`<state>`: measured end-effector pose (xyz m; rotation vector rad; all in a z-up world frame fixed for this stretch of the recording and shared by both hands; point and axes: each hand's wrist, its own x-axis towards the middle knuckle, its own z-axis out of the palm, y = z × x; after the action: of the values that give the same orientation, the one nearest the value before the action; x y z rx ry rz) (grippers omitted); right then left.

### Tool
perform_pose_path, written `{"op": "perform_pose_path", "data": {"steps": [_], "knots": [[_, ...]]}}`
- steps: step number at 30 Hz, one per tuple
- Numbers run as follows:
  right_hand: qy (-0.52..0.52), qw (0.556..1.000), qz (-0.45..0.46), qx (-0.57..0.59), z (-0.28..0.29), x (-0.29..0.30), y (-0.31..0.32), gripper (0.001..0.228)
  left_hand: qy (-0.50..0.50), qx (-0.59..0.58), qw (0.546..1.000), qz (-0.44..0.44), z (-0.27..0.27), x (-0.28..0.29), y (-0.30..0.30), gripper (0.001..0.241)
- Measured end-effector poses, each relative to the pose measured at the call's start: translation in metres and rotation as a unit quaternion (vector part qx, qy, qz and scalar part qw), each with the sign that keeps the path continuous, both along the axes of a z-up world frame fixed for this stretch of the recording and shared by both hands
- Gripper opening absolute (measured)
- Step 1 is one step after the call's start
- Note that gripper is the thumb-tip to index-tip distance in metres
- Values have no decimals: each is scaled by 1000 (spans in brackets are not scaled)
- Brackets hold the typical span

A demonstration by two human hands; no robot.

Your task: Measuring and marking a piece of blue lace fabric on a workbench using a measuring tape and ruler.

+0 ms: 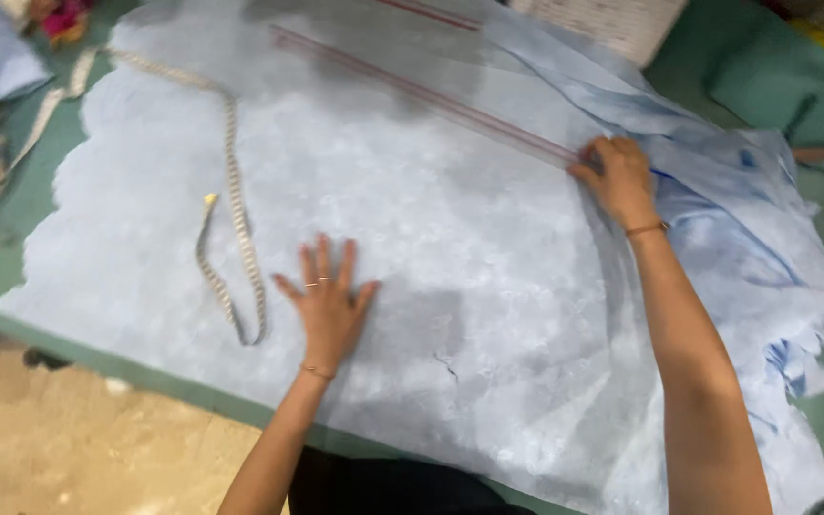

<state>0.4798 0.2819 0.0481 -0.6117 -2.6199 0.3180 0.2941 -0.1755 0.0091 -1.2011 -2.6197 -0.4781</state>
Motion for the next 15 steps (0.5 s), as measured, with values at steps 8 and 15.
{"op": "perform_pose_path", "data": {"steps": [8,15], "knots": [[-16,997,52,-51,35,1,-104,17,-19,66,970,231,12,-55,-122,81],[-35,994,-21,-105,32,13,-222,18,2,99,966,240,3,-86,-167,35]]}}
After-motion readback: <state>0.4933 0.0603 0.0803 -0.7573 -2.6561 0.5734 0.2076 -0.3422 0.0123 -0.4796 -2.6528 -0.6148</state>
